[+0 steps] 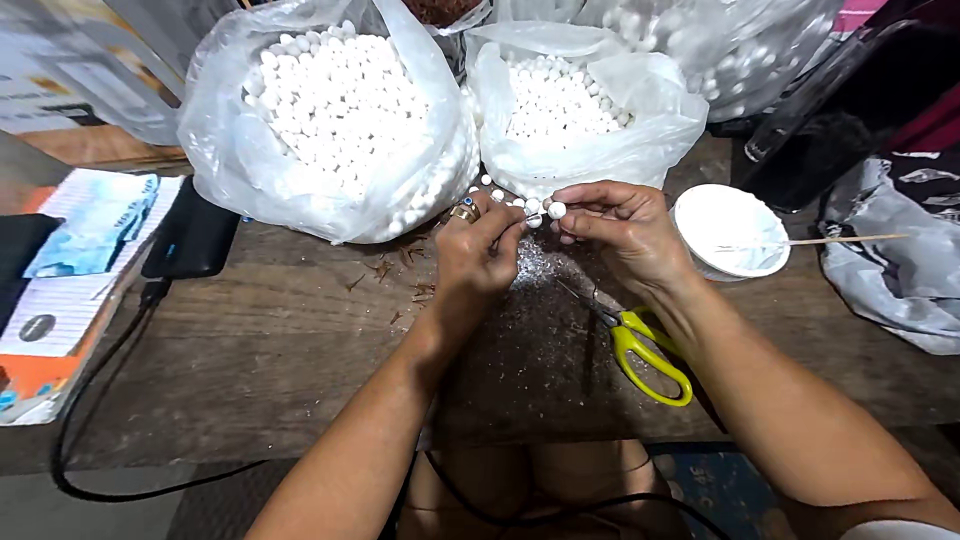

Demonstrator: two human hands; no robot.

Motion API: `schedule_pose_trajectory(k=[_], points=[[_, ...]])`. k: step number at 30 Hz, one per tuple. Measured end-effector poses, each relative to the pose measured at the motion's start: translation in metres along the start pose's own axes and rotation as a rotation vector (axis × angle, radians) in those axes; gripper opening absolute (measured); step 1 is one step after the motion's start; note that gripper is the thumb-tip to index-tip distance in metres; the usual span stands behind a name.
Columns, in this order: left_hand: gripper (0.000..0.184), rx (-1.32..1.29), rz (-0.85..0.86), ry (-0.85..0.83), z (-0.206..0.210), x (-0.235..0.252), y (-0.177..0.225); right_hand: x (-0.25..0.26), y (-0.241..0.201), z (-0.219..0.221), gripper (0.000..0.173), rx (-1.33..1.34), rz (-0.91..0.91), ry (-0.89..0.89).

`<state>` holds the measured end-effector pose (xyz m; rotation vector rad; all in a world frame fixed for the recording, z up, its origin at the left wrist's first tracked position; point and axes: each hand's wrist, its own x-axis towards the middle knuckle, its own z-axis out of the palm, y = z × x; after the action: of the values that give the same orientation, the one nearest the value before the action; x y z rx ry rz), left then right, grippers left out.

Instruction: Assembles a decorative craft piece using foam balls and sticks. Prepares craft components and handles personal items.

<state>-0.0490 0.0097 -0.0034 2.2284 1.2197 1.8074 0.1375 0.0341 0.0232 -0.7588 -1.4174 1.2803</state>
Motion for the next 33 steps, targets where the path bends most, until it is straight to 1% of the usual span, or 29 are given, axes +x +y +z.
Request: schedule_pose_trajectory(k=[5,9,15,19,28,33], points=[[0.010,0.015,0.015,0.009,-0.0008,0.0001,0.0008,-0.0015,-0.0024,0.0015,0.029,0.147,0.120,0.001],[0.010,0.024,0.033,-0.014,-0.0031,0.0024,0.0022,-0.0012,-0.0009,0.0005,0.030,0.139,0.102,-0.011],[0.010,0.029,0.056,0.036,0.0010,0.0003,0.0016,0.0027,0.0008,-0.0008,0.025,0.183,0.136,0.007],[0.010,0.056,0.044,-0.007,-0.0003,-0.0009,0.0042,-0.0011,-0.0002,0.0012,0.026,0.116,0.112,0.032],[0.010,0.088,0.081,0.014,0.0019,-0.0019,0.0022,0.0000,0.0027,0.0022,0.024,0.036,0.027,0.039],[0.011,0.111,0.081,-0.015,0.0000,-0.0010,0.0039,-0.0006,0.0029,0.0039,0.025,0.021,0.017,0.050]])
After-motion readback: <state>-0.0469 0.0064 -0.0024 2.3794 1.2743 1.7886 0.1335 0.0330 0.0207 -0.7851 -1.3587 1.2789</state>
